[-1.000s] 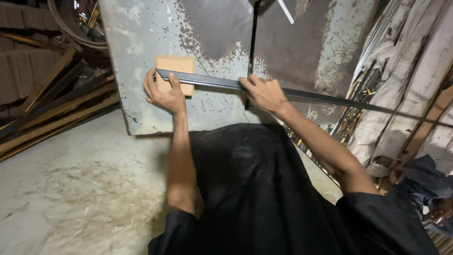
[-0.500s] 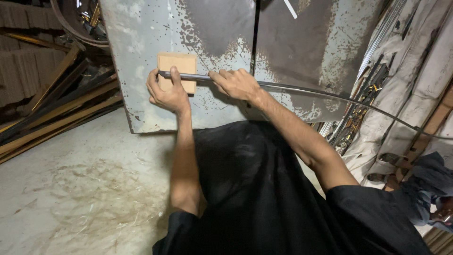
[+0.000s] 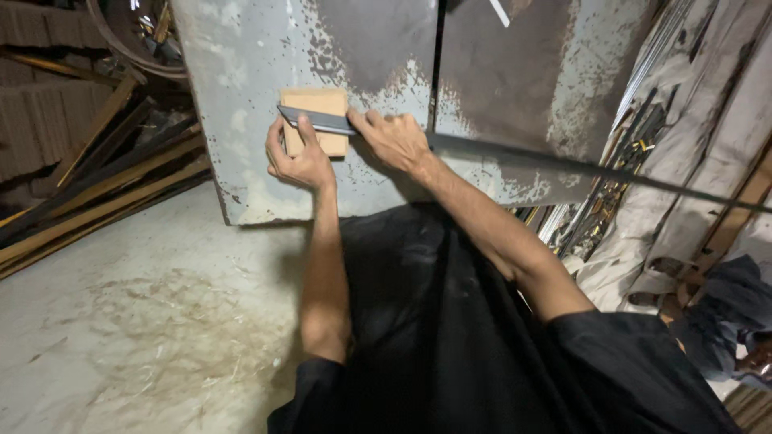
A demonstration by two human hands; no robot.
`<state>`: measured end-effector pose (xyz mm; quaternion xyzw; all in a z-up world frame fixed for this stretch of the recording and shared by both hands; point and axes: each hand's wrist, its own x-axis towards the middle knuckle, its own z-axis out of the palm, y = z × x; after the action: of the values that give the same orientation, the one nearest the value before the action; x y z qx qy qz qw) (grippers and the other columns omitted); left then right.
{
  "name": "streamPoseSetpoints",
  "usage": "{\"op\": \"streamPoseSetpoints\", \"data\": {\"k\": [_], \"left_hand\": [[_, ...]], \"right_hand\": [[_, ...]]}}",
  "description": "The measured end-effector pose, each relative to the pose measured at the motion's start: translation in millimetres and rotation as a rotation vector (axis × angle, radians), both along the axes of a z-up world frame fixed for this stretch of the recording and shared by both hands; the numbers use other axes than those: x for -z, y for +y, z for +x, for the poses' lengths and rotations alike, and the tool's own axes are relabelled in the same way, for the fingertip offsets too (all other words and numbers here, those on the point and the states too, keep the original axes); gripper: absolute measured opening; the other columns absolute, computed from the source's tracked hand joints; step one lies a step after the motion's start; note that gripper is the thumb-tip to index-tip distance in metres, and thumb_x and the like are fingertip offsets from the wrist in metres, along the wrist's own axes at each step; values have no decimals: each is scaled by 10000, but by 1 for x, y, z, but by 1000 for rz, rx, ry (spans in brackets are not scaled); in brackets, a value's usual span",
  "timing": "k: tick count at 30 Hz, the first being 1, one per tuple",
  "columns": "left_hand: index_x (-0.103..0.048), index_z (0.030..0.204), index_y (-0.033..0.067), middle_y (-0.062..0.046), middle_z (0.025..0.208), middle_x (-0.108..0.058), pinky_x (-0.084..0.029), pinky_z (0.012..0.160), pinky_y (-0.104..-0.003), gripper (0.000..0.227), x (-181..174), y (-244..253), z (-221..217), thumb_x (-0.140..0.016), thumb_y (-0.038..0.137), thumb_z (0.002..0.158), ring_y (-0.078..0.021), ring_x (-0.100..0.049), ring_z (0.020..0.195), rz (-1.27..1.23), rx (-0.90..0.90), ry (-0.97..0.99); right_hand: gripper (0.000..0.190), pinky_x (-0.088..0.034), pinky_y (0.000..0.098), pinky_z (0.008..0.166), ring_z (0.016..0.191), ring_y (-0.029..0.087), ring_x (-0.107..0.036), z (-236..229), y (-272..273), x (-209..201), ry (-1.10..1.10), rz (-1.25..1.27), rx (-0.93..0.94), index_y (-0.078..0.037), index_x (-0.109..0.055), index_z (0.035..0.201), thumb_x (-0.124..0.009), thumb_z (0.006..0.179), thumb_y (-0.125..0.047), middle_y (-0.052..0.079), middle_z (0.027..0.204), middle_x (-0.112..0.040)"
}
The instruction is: The person measures a long metal rod against a workbench using a tape measure and a small wooden block as a reference. They mark the rod with a pen at measured intervals, then cut the rod into multiple short segments. The segments are stacked on the workbench.
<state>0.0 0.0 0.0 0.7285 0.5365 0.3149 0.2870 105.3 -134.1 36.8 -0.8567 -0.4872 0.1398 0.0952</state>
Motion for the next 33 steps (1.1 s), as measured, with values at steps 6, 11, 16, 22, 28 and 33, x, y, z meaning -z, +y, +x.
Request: {"op": "streamPoseSetpoints", "data": {"k": [6,11,16,22,28,33], "left_hand": [[-628,1344,85,-53,1203,-731,-443,1016,-399,578,-4,7,-2,-870,315,872,-240,-665,1144,-34,174,-63],[-593,1362,38,-78,1259,-707,-427,995,-420,698,-2,16,-6,-878,298,780,-285,-654,1205,0,337,-73],[-637,1328,55,-127,1339,-685,-493,1116,-447,435,4,33,-11,-768,162,927,-328,-635,1283,-99,475,-102],[-631,1341,53,-127,1307,-717,-540,1052,-433,286,7,35,-12,-622,71,1055,-317,-686,1227,-157,468,-129],[-590,1333,29,-150,1289,-695,-585,1039,-418,279,-5,22,-5,-535,144,1085,-307,-705,1207,-287,339,-357],[-627,1338,56,-111,1288,-716,-501,1035,-425,384,-25,16,-9,-669,277,1028,-272,-701,1172,-96,347,-145]], "right_hand": [[600,-568,382,641,797,259,-715,-1,-14,-13,-160,107,-128,-175,-499,1453,-635,871,-120,111,1067,-640],[609,-554,362,621,850,270,-719,6,-16,-25,-147,174,-57,-154,-510,1417,-631,828,-56,132,1146,-677],[487,-520,431,496,651,298,-680,8,-11,-30,0,53,16,-146,-545,1409,-612,930,-94,115,848,-680],[276,-504,465,411,461,335,-642,-2,1,-17,71,-32,20,-98,-569,1190,-549,1051,-335,163,698,-685],[332,-511,489,427,504,372,-669,1,-1,-11,72,-32,78,-76,-583,1095,-577,1051,-405,156,642,-690],[356,-521,500,457,492,384,-662,4,-3,-12,87,-49,117,-70,-597,1097,-602,1023,-417,163,604,-676]]}}
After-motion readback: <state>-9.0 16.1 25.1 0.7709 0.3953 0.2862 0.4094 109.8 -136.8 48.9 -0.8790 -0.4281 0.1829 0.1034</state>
